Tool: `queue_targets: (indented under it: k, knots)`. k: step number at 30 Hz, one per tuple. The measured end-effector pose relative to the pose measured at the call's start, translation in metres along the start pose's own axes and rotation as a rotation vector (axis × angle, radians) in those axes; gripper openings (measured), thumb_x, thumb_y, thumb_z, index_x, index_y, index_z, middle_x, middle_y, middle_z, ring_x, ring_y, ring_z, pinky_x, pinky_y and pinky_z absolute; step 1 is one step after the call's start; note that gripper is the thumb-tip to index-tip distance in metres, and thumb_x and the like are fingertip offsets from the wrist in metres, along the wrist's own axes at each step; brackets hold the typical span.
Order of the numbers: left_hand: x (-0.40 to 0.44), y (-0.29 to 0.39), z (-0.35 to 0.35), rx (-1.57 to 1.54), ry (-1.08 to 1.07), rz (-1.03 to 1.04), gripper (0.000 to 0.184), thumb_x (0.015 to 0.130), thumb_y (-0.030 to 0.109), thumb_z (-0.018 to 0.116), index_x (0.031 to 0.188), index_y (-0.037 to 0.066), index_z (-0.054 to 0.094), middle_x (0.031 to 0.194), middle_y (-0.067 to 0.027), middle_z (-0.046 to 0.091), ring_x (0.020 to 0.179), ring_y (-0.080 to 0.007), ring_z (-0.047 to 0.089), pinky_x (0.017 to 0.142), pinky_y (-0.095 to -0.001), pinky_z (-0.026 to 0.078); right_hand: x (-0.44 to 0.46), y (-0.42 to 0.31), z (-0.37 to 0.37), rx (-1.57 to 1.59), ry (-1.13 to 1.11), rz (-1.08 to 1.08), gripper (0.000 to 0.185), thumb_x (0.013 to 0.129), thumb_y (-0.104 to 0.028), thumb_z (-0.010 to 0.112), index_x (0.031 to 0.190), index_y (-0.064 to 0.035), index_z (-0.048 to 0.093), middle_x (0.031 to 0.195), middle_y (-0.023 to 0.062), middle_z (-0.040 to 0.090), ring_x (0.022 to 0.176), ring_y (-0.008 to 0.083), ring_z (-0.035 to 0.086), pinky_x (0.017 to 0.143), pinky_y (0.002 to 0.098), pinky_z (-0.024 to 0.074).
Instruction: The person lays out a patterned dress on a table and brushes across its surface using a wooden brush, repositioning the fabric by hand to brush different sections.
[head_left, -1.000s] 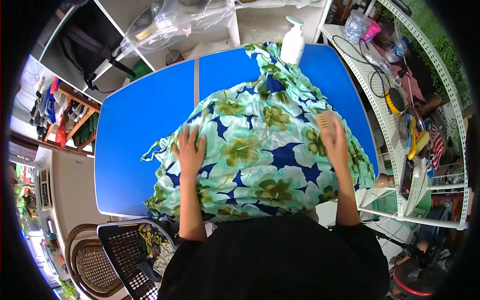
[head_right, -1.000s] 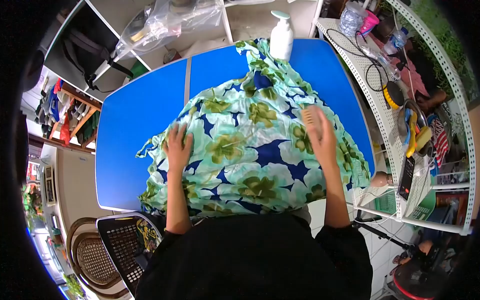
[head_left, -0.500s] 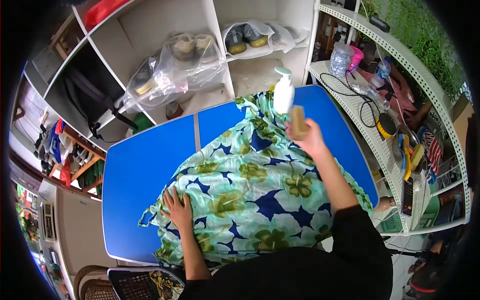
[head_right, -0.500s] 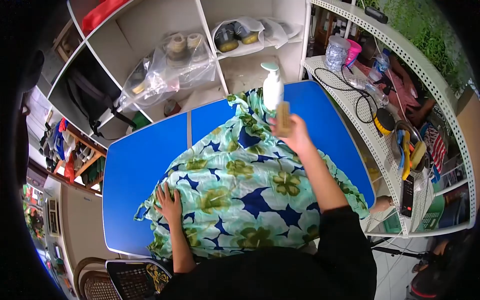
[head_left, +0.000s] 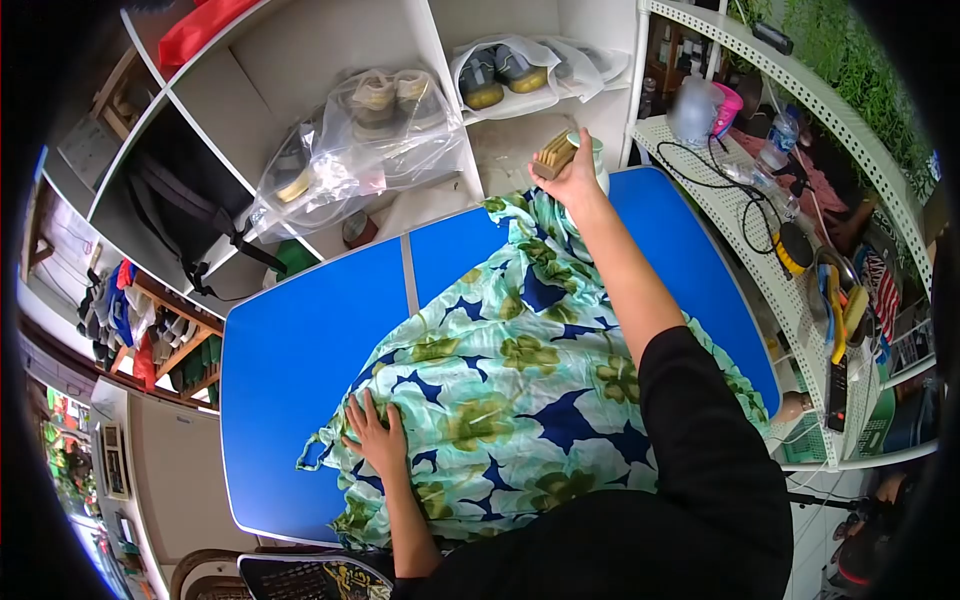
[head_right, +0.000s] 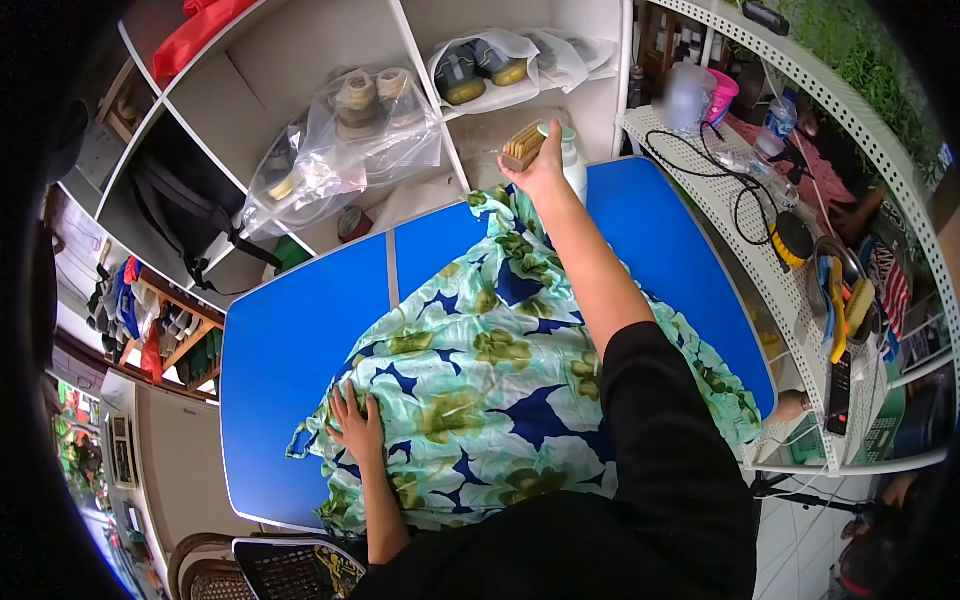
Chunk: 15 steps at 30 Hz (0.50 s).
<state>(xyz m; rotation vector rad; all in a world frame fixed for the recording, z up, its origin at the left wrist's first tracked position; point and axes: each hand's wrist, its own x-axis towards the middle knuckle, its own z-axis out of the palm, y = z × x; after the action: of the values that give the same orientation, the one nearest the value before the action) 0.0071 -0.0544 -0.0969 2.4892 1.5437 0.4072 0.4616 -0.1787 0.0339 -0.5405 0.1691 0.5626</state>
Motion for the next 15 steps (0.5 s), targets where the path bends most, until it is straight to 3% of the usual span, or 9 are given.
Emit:
queue_targets:
  k: [3, 12, 15]
  knots:
    - [0.000, 0.001, 0.000, -0.003, 0.000, -0.001, 0.052, 0.087, 0.040, 0.047, 0.136, 0.025, 0.040, 0.147, -0.0050, 0.027, 0.136, -0.0266, 0.023, 0.104, -0.0623, 0.005, 0.002, -0.002, -0.003, -0.032, 0.003, -0.002, 0.070, 0.080, -0.066, 0.044, 0.114, -0.0054, 0.043, 0.099, 0.0156, 0.050, 0.085, 0.0281, 0.052, 0.084, 0.0474, 0.0431]
    - [0.000, -0.002, 0.001, 0.001, 0.012, 0.005, 0.051, 0.088, 0.040, 0.047, 0.136, 0.024, 0.041, 0.147, -0.0045, 0.027, 0.136, -0.0261, 0.023, 0.104, -0.0624, 0.006, 0.006, -0.018, 0.007, -0.057, 0.192, -0.044, 0.062, 0.077, -0.067, 0.041, 0.109, -0.0137, 0.050, 0.089, 0.0029, 0.058, 0.078, 0.0219, 0.058, 0.084, 0.0453, 0.0415]
    - [0.000, -0.004, 0.002, 0.000, 0.020, 0.017, 0.051, 0.088, 0.040, 0.047, 0.136, 0.024, 0.041, 0.147, -0.0046, 0.028, 0.136, -0.0263, 0.023, 0.104, -0.0625, 0.006, 0.010, -0.011, 0.004, -0.237, 0.125, -0.107, 0.060, 0.082, -0.065, 0.033, 0.109, -0.0138, 0.050, 0.088, 0.0041, 0.062, 0.070, 0.0216, 0.060, 0.069, 0.0423, 0.0470]
